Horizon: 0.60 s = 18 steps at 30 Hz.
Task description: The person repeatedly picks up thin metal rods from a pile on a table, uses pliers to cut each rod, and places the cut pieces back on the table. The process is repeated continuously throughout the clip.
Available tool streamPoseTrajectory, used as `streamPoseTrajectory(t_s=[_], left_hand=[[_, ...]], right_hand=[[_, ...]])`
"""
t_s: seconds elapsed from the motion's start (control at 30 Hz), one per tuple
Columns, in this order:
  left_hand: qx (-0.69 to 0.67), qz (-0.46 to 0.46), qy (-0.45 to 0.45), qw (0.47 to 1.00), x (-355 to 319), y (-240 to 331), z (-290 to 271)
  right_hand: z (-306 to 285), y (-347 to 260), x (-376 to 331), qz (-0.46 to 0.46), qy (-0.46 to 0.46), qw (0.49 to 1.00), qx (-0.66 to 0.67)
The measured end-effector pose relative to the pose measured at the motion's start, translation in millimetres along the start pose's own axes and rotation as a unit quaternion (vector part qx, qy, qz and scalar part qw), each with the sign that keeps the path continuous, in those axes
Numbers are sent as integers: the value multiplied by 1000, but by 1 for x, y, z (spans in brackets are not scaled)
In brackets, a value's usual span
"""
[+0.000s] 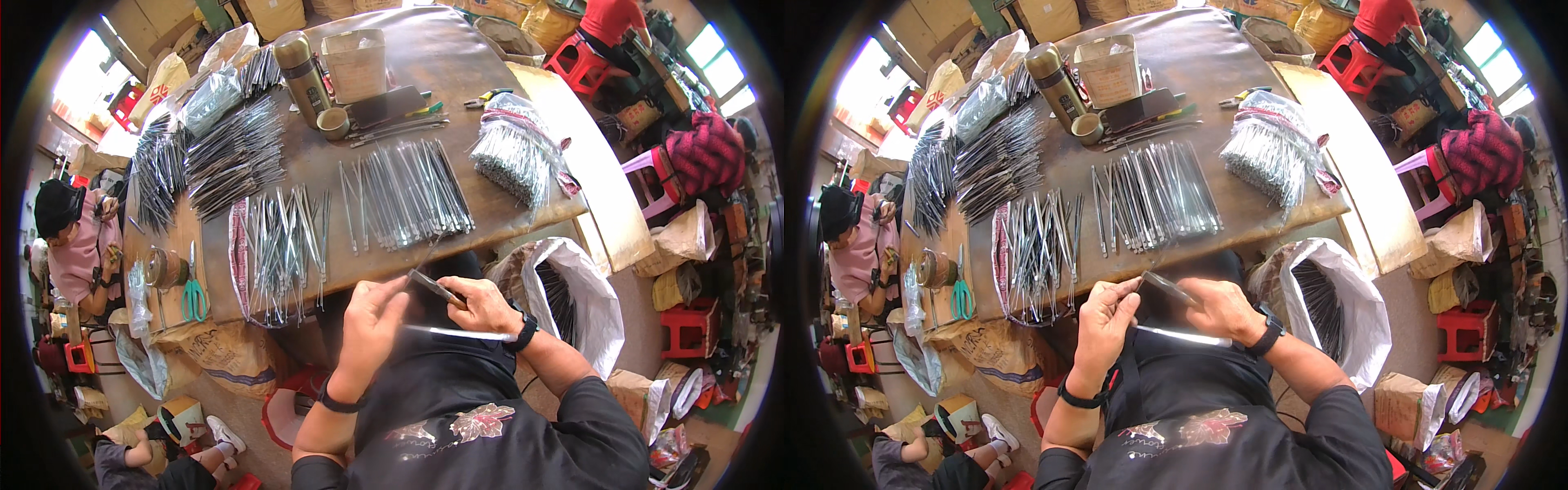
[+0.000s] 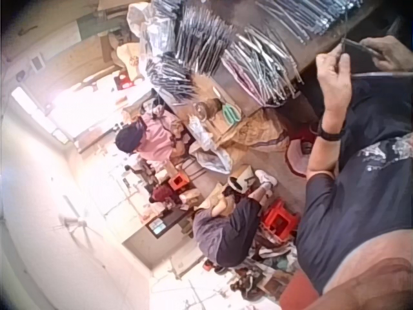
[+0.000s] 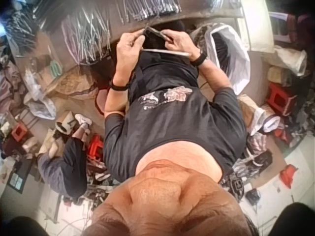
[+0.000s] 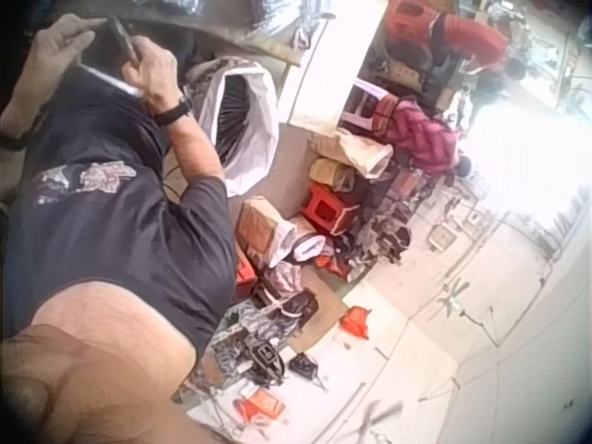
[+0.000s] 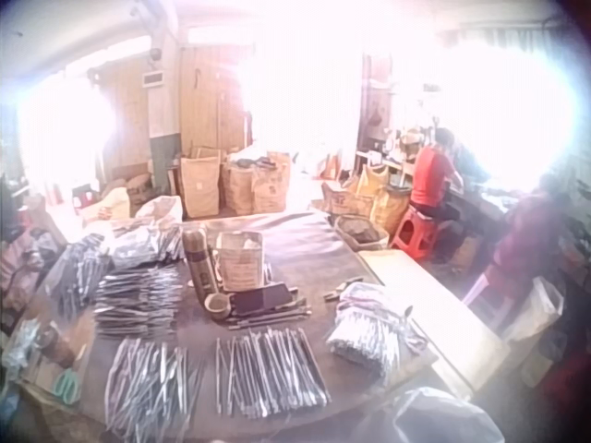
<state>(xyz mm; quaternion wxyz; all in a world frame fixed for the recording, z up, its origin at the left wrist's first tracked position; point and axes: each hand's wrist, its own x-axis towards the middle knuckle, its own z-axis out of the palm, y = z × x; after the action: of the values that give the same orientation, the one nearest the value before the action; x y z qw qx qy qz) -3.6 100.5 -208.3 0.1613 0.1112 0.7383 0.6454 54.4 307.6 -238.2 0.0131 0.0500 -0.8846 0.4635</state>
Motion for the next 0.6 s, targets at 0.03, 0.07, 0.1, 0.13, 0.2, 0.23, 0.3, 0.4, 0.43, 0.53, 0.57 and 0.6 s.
streamPoseTrajectory(t_s=[0.03,0.07,0.1,0.13,0.2,0.23,0.3,0.4,0.43,0.53,0.57,0.6], left_hand=[[15,39,6,999,-3,4,-1],[21,70,7,997,-6,7,-2],[93,64,3,994,-12,10,-9],[141,67,1,988,-12,10,-12],[199,87,21,976,-11,3,-19],[219,105,42,969,-6,-4,-22],[194,86,85,973,6,-21,-33],[152,16,155,976,27,-45,-65],[153,6,177,972,35,-51,-76],[117,-122,165,972,44,-59,-101],[118,-137,167,969,46,-59,-103],[218,-81,174,957,46,-58,-102]], right_hand=[[0,0,1,8,-1,1000,-1],[0,-1,2,12,8,1000,-3],[1,-2,4,16,16,1000,-5],[3,-2,6,15,36,999,17],[4,-3,9,42,-19,999,9],[7,-3,11,24,-14,1000,7],[12,-2,13,32,-23,998,45],[14,6,13,92,-47,990,100],[13,9,11,128,-59,983,117],[11,16,7,123,-26,971,202],[9,18,5,140,-18,965,220],[7,19,3,138,-9,956,257]])
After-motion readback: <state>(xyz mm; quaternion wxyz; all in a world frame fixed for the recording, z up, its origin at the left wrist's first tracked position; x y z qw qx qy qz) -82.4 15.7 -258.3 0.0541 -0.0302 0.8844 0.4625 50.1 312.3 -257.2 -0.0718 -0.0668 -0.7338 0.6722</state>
